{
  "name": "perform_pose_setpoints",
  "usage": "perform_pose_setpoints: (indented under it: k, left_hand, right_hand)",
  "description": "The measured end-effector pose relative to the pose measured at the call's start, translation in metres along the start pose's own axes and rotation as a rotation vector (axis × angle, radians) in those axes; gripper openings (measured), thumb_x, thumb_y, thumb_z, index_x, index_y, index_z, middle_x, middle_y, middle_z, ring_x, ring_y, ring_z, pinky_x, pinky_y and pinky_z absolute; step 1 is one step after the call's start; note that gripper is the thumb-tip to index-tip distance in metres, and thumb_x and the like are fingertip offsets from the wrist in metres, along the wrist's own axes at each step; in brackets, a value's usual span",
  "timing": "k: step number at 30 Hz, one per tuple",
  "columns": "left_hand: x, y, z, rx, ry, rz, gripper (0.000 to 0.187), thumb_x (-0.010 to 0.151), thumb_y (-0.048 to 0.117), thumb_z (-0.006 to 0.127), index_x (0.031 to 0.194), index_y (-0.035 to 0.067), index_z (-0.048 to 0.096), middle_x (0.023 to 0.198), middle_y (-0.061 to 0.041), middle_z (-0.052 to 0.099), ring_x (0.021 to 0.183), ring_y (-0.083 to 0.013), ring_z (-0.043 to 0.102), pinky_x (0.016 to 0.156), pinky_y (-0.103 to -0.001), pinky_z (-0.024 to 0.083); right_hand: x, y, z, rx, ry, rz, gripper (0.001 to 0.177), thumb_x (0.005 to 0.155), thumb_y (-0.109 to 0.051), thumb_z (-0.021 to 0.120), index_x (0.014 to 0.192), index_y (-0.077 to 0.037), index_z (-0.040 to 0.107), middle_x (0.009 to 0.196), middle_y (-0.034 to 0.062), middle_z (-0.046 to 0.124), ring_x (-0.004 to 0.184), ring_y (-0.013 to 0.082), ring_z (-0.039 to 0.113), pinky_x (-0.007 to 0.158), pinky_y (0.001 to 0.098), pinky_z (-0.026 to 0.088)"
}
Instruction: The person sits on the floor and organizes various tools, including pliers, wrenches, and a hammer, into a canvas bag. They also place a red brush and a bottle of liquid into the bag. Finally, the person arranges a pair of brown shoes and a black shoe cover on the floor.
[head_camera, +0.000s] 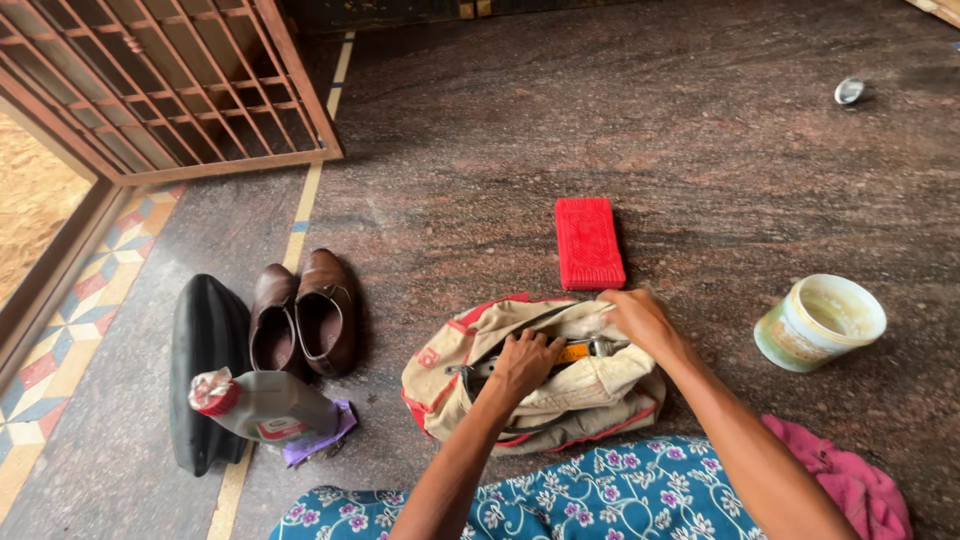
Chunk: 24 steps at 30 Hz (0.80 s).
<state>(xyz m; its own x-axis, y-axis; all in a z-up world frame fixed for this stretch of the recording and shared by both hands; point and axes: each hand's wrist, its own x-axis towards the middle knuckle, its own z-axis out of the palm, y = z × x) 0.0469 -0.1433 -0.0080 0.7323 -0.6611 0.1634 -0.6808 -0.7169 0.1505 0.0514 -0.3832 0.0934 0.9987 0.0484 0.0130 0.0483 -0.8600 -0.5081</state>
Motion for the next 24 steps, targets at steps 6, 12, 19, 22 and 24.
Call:
perform_pose_setpoints:
  k: [6, 12, 19, 22, 24]
  left_hand:
    - [0.019, -0.006, 0.034, 0.031, 0.018, 0.013, 0.034, 0.106, 0.029, 0.047, 0.127, 0.013, 0.069, 0.108, -0.02, 0.071, 0.103, -0.0354, 0.068, 0.089, -0.047, 0.056]
    - [-0.008, 0.004, -0.019, -0.095, -0.085, -0.02, 0.038, 0.107, 0.02, 0.046, 0.14, 0.009, 0.062, 0.118, -0.018, 0.068, 0.104, -0.0351, 0.068, 0.084, -0.046, 0.056]
    - [-0.085, 0.005, -0.107, 0.142, 0.335, 0.017, 0.023, 0.086, 0.017, 0.063, 0.106, 0.007, 0.072, 0.151, -0.016, 0.049, 0.143, -0.0377, 0.042, 0.119, -0.057, 0.032]
    - [-0.096, 0.012, -0.118, 0.085, 0.366, -0.34, 0.026, 0.084, 0.013, 0.063, 0.108, 0.011, 0.071, 0.16, -0.018, 0.036, 0.148, -0.0458, 0.028, 0.115, -0.07, 0.023]
    - [-0.104, 0.01, -0.119, -0.002, 0.327, -0.534, 0.045, 0.079, 0.008, 0.062, 0.124, 0.015, 0.065, 0.163, -0.02, 0.027, 0.148, -0.0508, 0.019, 0.11, -0.077, 0.02]
  right_hand:
    - [-0.051, -0.059, -0.045, -0.007, 0.516, -0.236, 0.03, 0.088, 0.002, 0.068, 0.115, -0.009, 0.073, 0.096, 0.0129, 0.073, 0.08, 0.031, 0.072, 0.066, 0.0421, 0.055]
    - [-0.041, -0.07, -0.048, -0.165, 0.543, -0.287, 0.031, 0.083, -0.001, 0.071, 0.113, -0.008, 0.075, 0.092, 0.0117, 0.071, 0.078, 0.0331, 0.069, 0.067, 0.0439, 0.056]
    - [-0.062, -0.093, -0.029, -0.5, 0.276, -0.625, 0.022, 0.084, -0.025, 0.071, 0.101, -0.011, 0.071, 0.108, 0.0078, 0.067, 0.101, 0.0233, 0.064, 0.085, 0.042, 0.052]
    - [-0.075, -0.111, 0.001, -0.531, -0.257, -0.728, 0.029, 0.092, -0.041, 0.067, 0.098, -0.013, 0.067, 0.11, 0.0035, 0.064, 0.108, 0.0169, 0.063, 0.095, 0.0381, 0.048]
    - [-0.103, -0.118, 0.028, -0.355, -0.084, -1.06, 0.051, 0.077, -0.045, 0.078, 0.104, -0.003, 0.066, 0.113, 0.017, 0.063, 0.108, 0.0341, 0.059, 0.098, 0.0511, 0.043]
